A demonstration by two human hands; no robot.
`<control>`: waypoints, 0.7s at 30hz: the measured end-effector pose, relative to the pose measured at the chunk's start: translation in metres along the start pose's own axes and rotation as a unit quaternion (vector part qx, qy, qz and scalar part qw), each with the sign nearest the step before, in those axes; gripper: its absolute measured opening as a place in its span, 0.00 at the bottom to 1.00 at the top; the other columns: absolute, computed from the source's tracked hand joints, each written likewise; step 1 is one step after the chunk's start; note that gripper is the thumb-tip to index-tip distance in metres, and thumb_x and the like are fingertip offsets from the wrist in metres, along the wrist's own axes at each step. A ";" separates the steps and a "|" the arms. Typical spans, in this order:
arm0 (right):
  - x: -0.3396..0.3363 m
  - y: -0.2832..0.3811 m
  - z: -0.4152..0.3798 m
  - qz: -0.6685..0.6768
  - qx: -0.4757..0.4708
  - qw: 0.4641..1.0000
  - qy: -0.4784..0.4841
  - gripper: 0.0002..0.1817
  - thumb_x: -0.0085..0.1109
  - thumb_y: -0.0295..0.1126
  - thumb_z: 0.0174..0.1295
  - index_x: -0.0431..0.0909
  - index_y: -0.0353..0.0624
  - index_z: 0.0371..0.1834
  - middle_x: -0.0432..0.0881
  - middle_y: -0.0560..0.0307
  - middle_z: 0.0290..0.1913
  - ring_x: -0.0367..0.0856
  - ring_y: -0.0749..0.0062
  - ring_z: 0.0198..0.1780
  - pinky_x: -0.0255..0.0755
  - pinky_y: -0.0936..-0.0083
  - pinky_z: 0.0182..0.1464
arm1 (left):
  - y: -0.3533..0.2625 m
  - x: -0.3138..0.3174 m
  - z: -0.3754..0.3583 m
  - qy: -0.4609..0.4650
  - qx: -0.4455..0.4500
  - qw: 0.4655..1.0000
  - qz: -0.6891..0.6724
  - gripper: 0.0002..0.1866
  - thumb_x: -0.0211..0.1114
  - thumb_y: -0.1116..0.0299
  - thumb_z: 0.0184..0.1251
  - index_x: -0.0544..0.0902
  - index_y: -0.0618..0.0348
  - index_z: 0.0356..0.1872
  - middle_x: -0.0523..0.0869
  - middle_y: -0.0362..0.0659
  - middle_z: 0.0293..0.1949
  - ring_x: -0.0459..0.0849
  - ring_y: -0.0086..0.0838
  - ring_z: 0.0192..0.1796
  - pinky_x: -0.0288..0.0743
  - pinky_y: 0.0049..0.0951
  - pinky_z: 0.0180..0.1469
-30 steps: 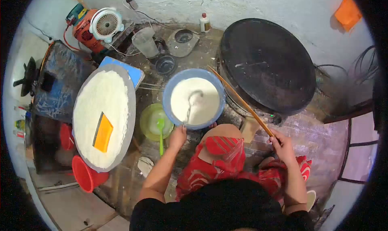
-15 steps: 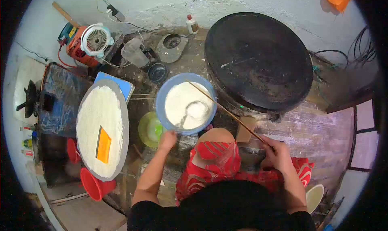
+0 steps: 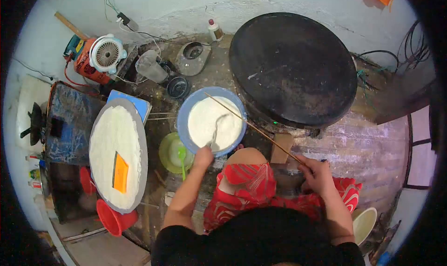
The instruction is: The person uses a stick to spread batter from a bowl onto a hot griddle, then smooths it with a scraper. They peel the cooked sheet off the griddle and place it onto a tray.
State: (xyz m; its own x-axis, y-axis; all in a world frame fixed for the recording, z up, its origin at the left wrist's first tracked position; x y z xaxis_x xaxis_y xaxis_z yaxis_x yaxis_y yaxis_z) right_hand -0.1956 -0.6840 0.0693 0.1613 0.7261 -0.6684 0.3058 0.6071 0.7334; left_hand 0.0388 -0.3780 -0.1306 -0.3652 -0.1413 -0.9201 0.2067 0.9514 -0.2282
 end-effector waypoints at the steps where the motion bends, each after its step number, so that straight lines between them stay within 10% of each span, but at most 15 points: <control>1: -0.001 -0.001 0.001 -0.019 -0.020 0.999 -0.018 0.16 0.54 0.24 0.52 0.73 0.45 0.46 0.78 0.44 0.34 0.77 0.53 0.35 0.71 0.71 0.37 | 0.007 -0.015 -0.013 0.019 -0.001 1.000 -0.022 0.12 0.50 0.67 0.54 0.78 0.62 0.33 0.79 0.58 0.31 0.77 0.52 0.36 0.70 0.45 0.38; 6: -0.001 0.001 -0.003 0.042 0.025 0.999 0.009 0.16 0.54 0.25 0.52 0.74 0.45 0.46 0.78 0.44 0.34 0.77 0.53 0.36 0.71 0.70 0.37 | 0.050 -0.034 -0.028 0.053 -0.112 0.981 -0.146 0.12 0.52 0.67 0.52 0.78 0.65 0.31 0.79 0.58 0.33 0.77 0.51 0.37 0.70 0.45 0.40; 8: -0.001 0.002 -0.002 0.041 0.046 0.998 0.018 0.15 0.54 0.25 0.52 0.74 0.45 0.46 0.78 0.44 0.34 0.77 0.53 0.37 0.71 0.70 0.38 | 0.044 -0.003 -0.019 0.060 0.024 0.996 0.055 0.13 0.52 0.66 0.53 0.79 0.65 0.30 0.79 0.57 0.32 0.78 0.50 0.35 0.71 0.44 0.39; 10: -0.001 0.000 -0.001 -0.011 0.006 1.000 -0.003 0.16 0.54 0.25 0.52 0.74 0.45 0.46 0.78 0.44 0.35 0.77 0.52 0.37 0.71 0.70 0.38 | 0.023 0.033 -0.009 0.020 0.006 0.998 -0.057 0.13 0.50 0.68 0.54 0.78 0.66 0.31 0.79 0.56 0.25 0.78 0.44 0.24 0.72 0.40 0.28; 11: -0.001 -0.002 -0.001 -0.013 0.007 1.000 -0.005 0.16 0.54 0.25 0.52 0.74 0.45 0.46 0.78 0.44 0.35 0.77 0.52 0.37 0.71 0.70 0.38 | 0.021 0.037 -0.008 0.153 -0.159 0.914 -0.340 0.12 0.49 0.68 0.56 0.76 0.65 0.34 0.76 0.52 0.21 0.73 0.37 0.19 0.67 0.34 0.20; 12: 0.001 -0.002 -0.001 -0.016 -0.017 1.000 -0.021 0.16 0.54 0.25 0.53 0.74 0.45 0.46 0.78 0.43 0.35 0.77 0.52 0.36 0.71 0.70 0.37 | 0.015 0.040 -0.008 0.268 -0.304 0.709 -0.578 0.11 0.49 0.68 0.57 0.74 0.64 0.37 0.73 0.47 0.17 0.68 0.30 0.13 0.62 0.28 0.13; 15: 0.000 -0.001 0.000 -0.020 -0.040 0.999 -0.027 0.16 0.54 0.25 0.52 0.74 0.45 0.46 0.77 0.43 0.35 0.77 0.52 0.35 0.70 0.70 0.37 | -0.004 -0.023 -0.025 0.334 -0.275 0.576 -0.693 0.10 0.48 0.67 0.60 0.69 0.59 0.40 0.66 0.38 0.16 0.57 0.18 0.11 0.50 0.17 0.10; 20: 0.000 -0.002 -0.001 0.023 -0.006 0.999 -0.027 0.16 0.54 0.23 0.51 0.74 0.44 0.46 0.77 0.42 0.35 0.77 0.52 0.35 0.70 0.70 0.37 | 0.012 -0.053 -0.040 0.147 -0.183 0.725 -0.647 0.11 0.49 0.66 0.60 0.72 0.59 0.40 0.71 0.44 0.14 0.68 0.29 0.12 0.60 0.28 0.12; 21: -0.002 -0.002 -0.001 0.010 0.007 1.000 -0.024 0.16 0.54 0.23 0.51 0.74 0.44 0.46 0.77 0.42 0.34 0.77 0.53 0.35 0.70 0.71 0.37 | 0.013 -0.048 -0.043 0.049 -0.079 0.937 -0.336 0.11 0.49 0.67 0.59 0.72 0.59 0.39 0.75 0.49 0.17 0.73 0.37 0.17 0.65 0.36 0.17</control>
State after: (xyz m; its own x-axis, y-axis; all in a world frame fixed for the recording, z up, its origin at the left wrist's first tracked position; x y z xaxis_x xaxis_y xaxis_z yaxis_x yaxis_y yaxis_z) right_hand -0.1977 -0.6861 0.0691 0.2116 0.7215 -0.6593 0.3150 0.5882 0.7448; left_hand 0.0198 -0.3466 -0.0760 -0.4476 -0.7044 -0.5509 -0.2330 0.6866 -0.6887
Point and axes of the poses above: each hand's wrist, its own z-axis towards the middle knuckle, its own x-axis out of the palm, y = z × x, the point moved 2 cm from there along z, towards the middle knuckle
